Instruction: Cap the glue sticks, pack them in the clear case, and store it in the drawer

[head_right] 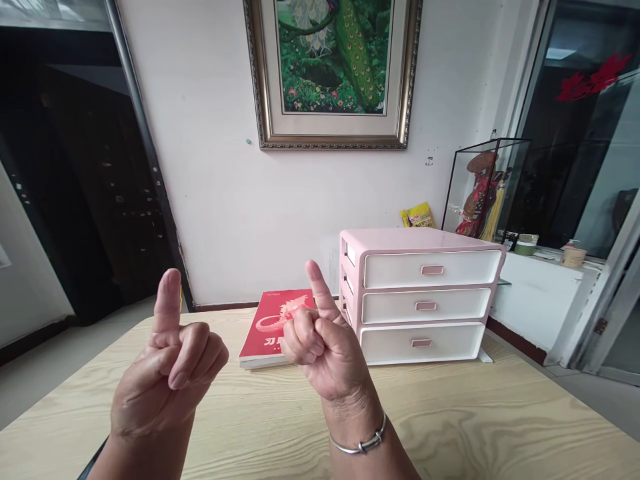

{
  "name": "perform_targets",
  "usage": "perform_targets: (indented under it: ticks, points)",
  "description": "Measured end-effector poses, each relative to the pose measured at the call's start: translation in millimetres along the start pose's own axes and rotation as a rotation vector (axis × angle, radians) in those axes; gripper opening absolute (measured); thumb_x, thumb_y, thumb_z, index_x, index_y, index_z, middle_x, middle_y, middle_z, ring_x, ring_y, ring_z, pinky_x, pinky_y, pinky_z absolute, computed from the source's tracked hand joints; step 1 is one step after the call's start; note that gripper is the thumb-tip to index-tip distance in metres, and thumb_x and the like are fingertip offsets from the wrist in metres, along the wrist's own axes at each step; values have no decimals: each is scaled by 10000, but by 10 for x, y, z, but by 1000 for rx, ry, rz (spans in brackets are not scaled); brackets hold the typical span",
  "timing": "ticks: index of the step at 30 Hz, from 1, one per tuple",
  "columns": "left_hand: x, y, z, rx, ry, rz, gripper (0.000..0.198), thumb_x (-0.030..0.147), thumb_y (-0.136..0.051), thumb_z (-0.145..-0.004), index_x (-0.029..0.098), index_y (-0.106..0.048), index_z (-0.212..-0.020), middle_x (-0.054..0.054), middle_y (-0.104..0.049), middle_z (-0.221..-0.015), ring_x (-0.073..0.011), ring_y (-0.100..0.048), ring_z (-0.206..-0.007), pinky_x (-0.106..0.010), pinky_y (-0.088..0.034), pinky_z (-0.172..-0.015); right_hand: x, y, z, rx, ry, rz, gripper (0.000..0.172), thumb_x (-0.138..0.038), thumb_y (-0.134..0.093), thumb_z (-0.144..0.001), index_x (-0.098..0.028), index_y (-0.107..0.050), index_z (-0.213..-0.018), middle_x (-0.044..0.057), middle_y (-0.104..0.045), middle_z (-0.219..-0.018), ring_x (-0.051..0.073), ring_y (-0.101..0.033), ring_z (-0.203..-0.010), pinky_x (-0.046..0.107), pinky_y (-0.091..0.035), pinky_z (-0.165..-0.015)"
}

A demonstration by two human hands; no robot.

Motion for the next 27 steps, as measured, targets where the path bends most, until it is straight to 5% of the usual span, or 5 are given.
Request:
perform_targets:
  ticks: [27]
  points:
    - [-17, 17, -13, 12, 5, -9, 806, 159, -523, -909, 418, -105, -1547, 88, -340, -540, -97, -229, -474, -200, -258, -472, 2, 22, -2, 29, 5, 1, 600, -260, -626, -888, -399, -435, -1440, -109, -278, -522, 96, -166, -459, 216, -213, -439]
Point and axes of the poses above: each hand's wrist, its own z-axis away from the middle knuckle, its own y-axis out of the back of the hand, x = y × z, the point moved 7 cm from there along -z, towards the middle knuckle
